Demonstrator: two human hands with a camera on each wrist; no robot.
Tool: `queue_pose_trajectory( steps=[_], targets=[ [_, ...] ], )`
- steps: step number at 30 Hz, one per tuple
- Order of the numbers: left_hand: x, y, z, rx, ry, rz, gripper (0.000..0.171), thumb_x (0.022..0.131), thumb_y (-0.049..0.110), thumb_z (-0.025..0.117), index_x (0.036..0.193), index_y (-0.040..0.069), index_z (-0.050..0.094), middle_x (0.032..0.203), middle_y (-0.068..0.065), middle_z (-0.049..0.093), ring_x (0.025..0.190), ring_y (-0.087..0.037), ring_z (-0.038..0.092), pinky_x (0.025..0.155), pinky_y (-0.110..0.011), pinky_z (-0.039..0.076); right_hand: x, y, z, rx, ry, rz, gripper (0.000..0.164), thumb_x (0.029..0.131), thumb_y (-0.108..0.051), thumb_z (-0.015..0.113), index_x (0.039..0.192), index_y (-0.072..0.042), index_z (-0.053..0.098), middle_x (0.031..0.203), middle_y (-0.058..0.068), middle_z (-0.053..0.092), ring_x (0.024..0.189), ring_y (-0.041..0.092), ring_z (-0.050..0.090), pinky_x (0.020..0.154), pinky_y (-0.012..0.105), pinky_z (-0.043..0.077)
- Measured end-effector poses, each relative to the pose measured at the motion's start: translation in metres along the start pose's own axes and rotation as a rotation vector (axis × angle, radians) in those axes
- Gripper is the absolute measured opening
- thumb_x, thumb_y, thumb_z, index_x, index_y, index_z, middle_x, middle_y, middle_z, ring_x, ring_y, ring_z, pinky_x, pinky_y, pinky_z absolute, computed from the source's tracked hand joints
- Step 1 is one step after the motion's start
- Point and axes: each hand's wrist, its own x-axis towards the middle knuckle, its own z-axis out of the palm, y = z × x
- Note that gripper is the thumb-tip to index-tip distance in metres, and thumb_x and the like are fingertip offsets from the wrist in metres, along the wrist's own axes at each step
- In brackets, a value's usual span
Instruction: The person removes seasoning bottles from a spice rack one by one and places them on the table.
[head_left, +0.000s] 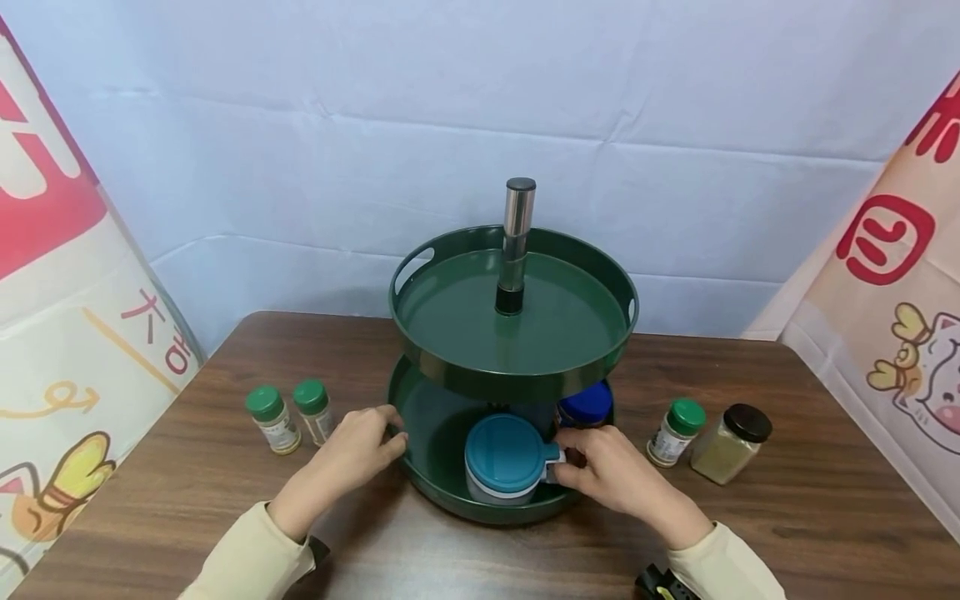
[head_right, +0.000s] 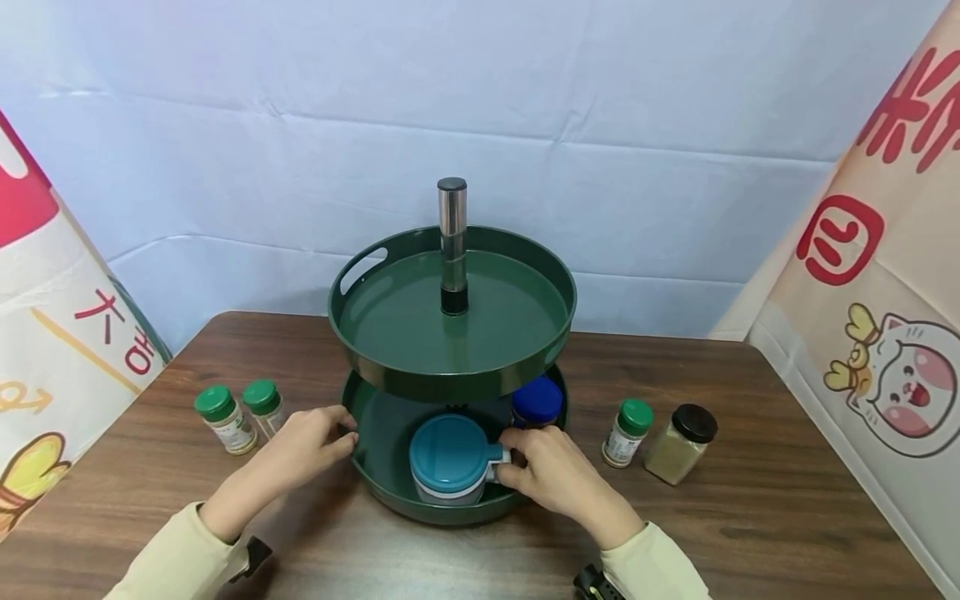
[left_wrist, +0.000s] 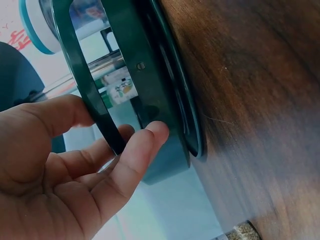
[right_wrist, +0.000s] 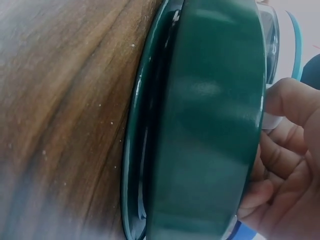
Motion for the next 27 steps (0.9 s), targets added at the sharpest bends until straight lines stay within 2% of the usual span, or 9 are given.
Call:
queue_pose_trajectory(
  steps=[10,17,22,27],
  targets=[
    [0.0,0.001,-0.001,-0.017,0.001,-0.006,0.007,0.086,0.011,0.064,0.091,0.006,0.065,0.06,0.005,0.05,0.051,-0.008,0.045,0.051,-0.028,0.041,-0.004,-0.001,-0.001,0.054,-0.011,0.03,0.018,0.086,-0.009,0.063,0.078,-0.021,0.053,0.063,-0.014,0.041,0.052,0.0,0.039,0.047,0.022,0.034],
    [0.001,0.0,-0.002,-0.018,-0.001,-0.002,0.005,0.085,0.012,0.065,0.088,0.008,0.064,0.061,0.006,0.05,0.052,-0.008,0.045,0.051,-0.028,0.041,-0.005,-0.002,-0.009,0.163,0.069,-0.01,0.021,0.086,-0.002,0.061,0.078,-0.021,0.053,0.064,-0.015,0.043,0.053,0.001,0.041,0.047,0.023,0.036],
    [0.001,0.001,-0.003,-0.022,-0.008,-0.012,0.004,0.084,0.013,0.066,0.086,0.009,0.064,0.061,0.006,0.05,0.054,-0.008,0.046,0.052,-0.029,0.041,-0.003,-0.006,-0.019,0.149,0.138,-0.027,0.025,0.083,0.0,0.062,0.075,-0.021,0.053,0.062,-0.016,0.043,0.052,0.001,0.04,0.046,0.023,0.035],
    [0.001,0.002,-0.003,-0.026,-0.017,-0.021,0.006,0.083,0.013,0.067,0.086,0.009,0.065,0.062,0.006,0.05,0.055,-0.008,0.046,0.053,-0.029,0.041,-0.003,-0.008,-0.026,0.141,0.154,-0.016,0.027,0.083,-0.001,0.064,0.072,-0.021,0.051,0.061,-0.016,0.041,0.051,0.001,0.037,0.046,0.023,0.033]
  ],
)
